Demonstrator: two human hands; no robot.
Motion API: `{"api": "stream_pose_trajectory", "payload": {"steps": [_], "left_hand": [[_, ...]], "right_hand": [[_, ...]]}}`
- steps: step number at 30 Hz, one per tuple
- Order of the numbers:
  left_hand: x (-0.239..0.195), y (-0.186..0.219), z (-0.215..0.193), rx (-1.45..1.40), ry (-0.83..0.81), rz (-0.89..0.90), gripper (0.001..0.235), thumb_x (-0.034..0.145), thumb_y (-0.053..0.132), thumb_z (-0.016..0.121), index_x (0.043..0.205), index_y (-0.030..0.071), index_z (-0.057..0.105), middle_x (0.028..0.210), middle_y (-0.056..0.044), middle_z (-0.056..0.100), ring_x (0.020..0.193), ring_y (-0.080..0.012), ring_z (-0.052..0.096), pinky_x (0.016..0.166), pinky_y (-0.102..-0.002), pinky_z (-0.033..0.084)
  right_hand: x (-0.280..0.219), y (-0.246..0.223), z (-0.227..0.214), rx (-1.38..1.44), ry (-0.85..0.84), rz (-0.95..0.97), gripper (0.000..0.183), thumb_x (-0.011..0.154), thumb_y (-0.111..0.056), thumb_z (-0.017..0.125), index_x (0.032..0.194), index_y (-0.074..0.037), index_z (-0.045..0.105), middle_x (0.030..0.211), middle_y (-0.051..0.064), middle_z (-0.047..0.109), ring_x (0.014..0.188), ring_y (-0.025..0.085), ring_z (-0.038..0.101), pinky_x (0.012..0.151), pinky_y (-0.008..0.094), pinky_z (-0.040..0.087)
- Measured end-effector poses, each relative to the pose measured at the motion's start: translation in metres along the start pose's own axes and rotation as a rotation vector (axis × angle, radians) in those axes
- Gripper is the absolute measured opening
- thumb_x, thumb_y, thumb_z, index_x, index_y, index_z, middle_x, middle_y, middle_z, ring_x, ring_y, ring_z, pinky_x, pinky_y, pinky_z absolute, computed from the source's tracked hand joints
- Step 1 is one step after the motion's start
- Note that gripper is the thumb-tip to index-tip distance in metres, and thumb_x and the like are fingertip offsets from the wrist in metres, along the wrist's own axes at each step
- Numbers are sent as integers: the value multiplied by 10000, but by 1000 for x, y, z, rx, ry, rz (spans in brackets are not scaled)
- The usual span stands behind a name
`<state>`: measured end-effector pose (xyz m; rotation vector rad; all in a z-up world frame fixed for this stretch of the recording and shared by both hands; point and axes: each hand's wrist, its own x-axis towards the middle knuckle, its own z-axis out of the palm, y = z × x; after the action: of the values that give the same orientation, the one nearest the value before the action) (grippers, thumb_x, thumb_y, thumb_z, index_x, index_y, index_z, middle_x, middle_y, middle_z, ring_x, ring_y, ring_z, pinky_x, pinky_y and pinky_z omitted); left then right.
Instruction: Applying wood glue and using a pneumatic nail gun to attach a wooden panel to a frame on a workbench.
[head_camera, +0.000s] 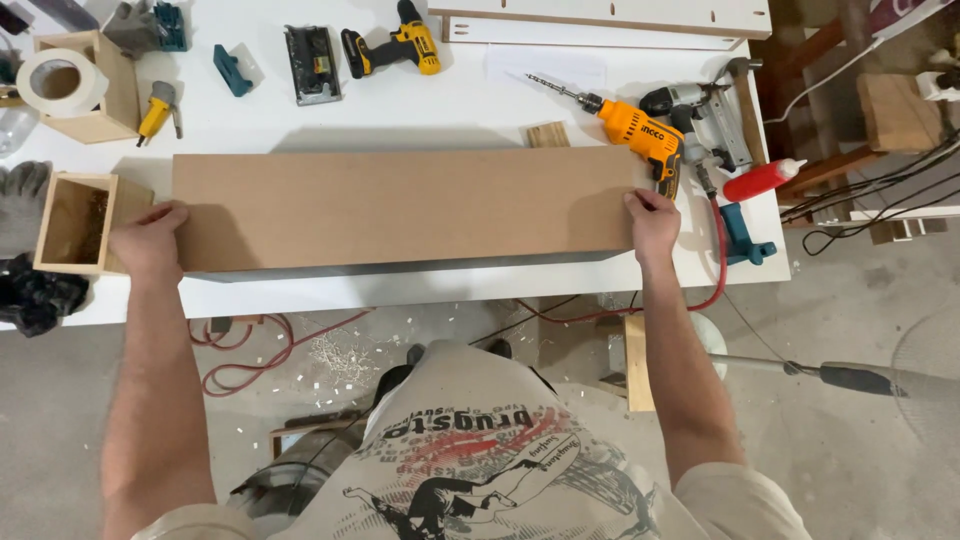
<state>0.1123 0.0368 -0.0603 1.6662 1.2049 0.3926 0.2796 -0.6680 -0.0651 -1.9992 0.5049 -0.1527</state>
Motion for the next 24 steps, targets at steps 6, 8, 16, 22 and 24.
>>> {"api": "stream_pose_trajectory", "payload": {"steps": [6, 8, 16, 22, 24], "left_hand": [[-5, 3, -1, -10, -7, -2, 166, 779, 195, 875, 921, 237, 799, 975, 98, 783, 988, -58, 725, 938, -160, 602], [-1, -2, -2, -24, -11, 15, 174, 776, 193, 877, 929, 232, 804, 979, 95, 785, 989, -59, 725, 950, -161, 599], [13, -15, 5, -5, 11, 20, 159, 804, 197, 885, 930, 228, 793, 972, 107, 782, 954, -44, 733, 900, -144, 622], [14, -15, 5, 19, 3, 21, 171, 792, 189, 907, 901, 246, 787, 949, 134, 778, 937, 8, 738, 863, -73, 615], [12, -14, 4, 52, 8, 35, 142, 814, 195, 884, 902, 243, 784, 947, 135, 770, 938, -6, 730, 894, -99, 618]], "right_hand": [[-3, 3, 1, 6, -2, -21, 269, 865, -283, 793, 1074, -114, 781, 1060, -3, 730, 962, 128, 661, 872, 223, 539], [-4, 2, 2, -2, -6, -10, 277, 872, -280, 783, 1093, -113, 776, 1080, 3, 724, 980, 139, 662, 887, 233, 539], [-2, 8, 4, -31, -13, -46, 246, 854, -269, 778, 1053, -126, 797, 1016, -18, 731, 914, 116, 658, 859, 220, 521], [-9, 4, 4, -37, -15, -34, 269, 861, -284, 763, 1073, -118, 786, 1041, -4, 707, 942, 133, 653, 884, 231, 522], [-7, 7, 5, -53, -7, -51, 260, 863, -280, 770, 1070, -124, 791, 1019, -12, 694, 934, 133, 651, 890, 234, 518]]}}
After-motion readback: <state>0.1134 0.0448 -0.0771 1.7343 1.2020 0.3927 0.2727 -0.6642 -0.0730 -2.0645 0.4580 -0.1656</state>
